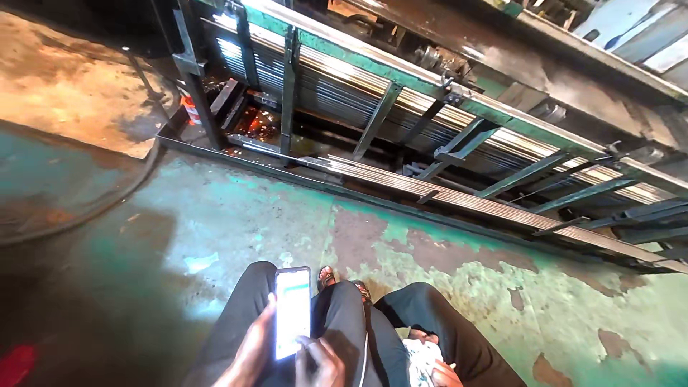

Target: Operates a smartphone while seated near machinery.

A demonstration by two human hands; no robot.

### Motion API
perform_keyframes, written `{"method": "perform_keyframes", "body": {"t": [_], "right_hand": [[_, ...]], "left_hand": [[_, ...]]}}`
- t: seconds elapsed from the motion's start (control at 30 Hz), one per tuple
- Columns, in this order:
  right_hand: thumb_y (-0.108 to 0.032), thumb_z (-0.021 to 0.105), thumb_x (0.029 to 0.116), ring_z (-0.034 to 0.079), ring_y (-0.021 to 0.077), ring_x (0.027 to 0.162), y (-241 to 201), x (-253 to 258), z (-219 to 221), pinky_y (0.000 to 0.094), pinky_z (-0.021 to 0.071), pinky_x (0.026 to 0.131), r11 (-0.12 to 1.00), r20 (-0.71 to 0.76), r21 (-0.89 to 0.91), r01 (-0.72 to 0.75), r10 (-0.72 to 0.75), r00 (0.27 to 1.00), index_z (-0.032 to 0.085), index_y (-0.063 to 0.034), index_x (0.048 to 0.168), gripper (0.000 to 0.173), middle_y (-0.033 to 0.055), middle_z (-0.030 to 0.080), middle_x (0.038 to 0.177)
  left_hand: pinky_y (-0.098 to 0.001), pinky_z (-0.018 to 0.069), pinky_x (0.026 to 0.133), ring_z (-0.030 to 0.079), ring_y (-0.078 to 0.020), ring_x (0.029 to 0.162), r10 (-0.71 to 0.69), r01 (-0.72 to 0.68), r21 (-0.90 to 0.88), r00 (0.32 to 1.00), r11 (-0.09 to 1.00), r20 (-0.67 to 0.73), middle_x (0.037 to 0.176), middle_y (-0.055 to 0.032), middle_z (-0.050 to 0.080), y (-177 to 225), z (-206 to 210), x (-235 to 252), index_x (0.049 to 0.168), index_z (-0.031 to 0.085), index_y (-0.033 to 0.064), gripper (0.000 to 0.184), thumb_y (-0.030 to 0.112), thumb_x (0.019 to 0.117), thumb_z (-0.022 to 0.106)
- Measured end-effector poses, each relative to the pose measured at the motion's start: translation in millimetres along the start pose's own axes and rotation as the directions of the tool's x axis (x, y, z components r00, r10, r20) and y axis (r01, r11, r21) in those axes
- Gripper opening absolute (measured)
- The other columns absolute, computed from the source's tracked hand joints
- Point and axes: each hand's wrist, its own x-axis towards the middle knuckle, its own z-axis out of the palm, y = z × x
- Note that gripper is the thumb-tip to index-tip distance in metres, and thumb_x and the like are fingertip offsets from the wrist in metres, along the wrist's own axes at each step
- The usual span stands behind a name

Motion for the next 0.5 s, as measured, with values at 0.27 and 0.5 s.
{"method": "perform_keyframes", "body": {"t": [0.27, 0.5], "right_hand": [[-0.013, 0.067, 0.0860, 0.069, 0.0062, 0.072, 46.0, -14.6, 40.2, 0.0242, 0.0594, 0.066, 0.998, -0.072, 0.002, 0.056, -0.056, 0.996, 0.081, -0.0104, 0.096, 0.018, 0.0008, 0.074, 0.082], [-0.013, 0.067, 0.0864, 0.071, 0.0079, 0.075, 48.9, -15.2, 42.1, 0.0262, 0.0604, 0.068, 0.998, -0.077, 0.019, 0.062, -0.060, 0.995, 0.081, -0.0102, 0.096, 0.017, 0.0016, 0.075, 0.084]], "left_hand": [[-0.0349, 0.0617, 0.081, 0.073, -0.0163, 0.091, -0.014, 0.014, 0.009, 1.000, 1.000, 0.001, 0.098, -0.0078, 0.075, -2.1, -1.4, 4.0, 0.123, 0.063, 0.0065, 0.049, 0.038, 0.1124, 0.026], [-0.0363, 0.0616, 0.082, 0.073, -0.0175, 0.093, -0.008, 0.008, 0.015, 1.000, 1.000, -0.010, 0.101, -0.0085, 0.075, -3.9, -2.9, 5.2, 0.125, 0.063, 0.0062, 0.049, 0.039, 0.1120, 0.028]]}}
